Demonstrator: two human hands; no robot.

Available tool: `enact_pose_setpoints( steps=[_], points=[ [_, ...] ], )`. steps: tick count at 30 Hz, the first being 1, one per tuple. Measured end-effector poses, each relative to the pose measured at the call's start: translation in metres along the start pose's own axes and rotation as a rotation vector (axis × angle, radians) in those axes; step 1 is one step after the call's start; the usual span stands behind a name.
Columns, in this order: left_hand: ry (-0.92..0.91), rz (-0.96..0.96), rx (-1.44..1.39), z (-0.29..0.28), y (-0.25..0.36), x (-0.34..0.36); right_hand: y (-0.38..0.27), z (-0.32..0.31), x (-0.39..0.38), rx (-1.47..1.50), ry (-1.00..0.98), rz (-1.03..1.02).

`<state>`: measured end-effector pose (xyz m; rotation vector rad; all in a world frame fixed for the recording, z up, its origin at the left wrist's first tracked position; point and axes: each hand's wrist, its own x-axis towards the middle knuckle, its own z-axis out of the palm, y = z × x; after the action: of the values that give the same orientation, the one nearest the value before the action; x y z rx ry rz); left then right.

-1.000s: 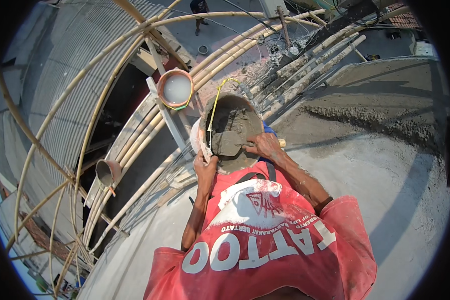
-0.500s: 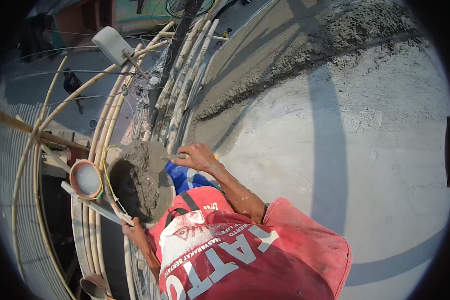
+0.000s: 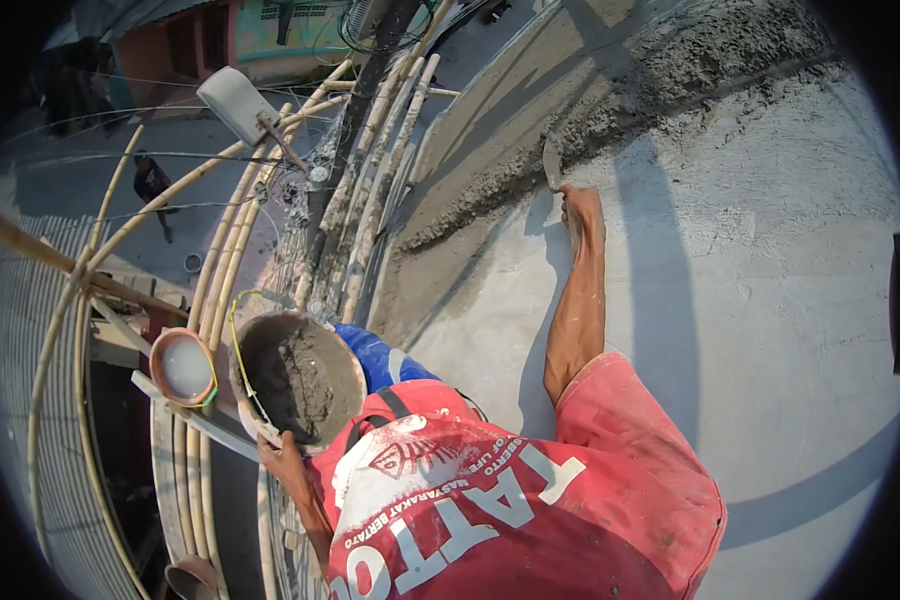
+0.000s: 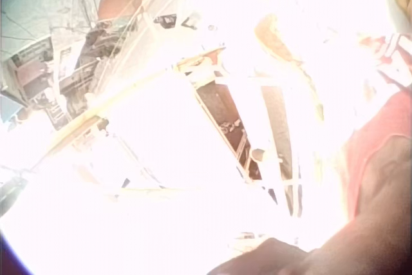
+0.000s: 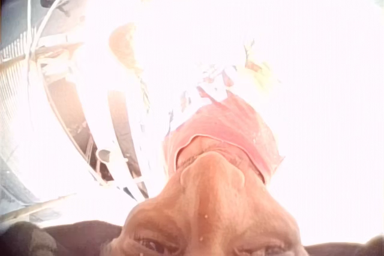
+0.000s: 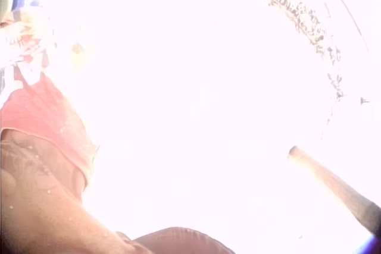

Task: The person scoops wet cement from a bucket with a trowel and applies it to a vertical wall surface. The person repeatedly smooths the applied cement on the wall using the trowel. The person continues this process throughout the clip.

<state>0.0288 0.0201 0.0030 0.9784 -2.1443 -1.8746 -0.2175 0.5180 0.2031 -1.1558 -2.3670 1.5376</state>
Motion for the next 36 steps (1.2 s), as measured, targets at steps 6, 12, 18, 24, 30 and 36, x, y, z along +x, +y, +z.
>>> enact_pose_setpoints(
  steps=[6,12,18,24,30,36],
  points=[
    [-0.017,-0.174,-0.031,-0.017,-0.005,-0.012,-0.046,0.012,-0.093,-0.275,0.260,-0.361],
    [-0.068,-0.163,-0.073,0.000,0.002,-0.007,0.020,0.141,-0.140,-1.013,-0.415,-0.789],
    [-0.009,-0.189,-0.131,0.003,0.012,-0.016,0.153,0.283,-0.203,-1.004,-0.770,-1.448],
    [0.011,-0.165,-0.072,0.002,0.014,-0.021,0.196,0.313,-0.238,-0.695,-0.859,-1.606],
    [0.094,-0.183,-0.124,0.000,0.017,-0.030,0.175,0.283,-0.226,-0.917,-1.230,-1.016],
    [0.042,-0.191,-0.169,0.005,0.020,-0.017,0.175,0.260,-0.194,-0.967,-1.078,-1.039]
  ],
)
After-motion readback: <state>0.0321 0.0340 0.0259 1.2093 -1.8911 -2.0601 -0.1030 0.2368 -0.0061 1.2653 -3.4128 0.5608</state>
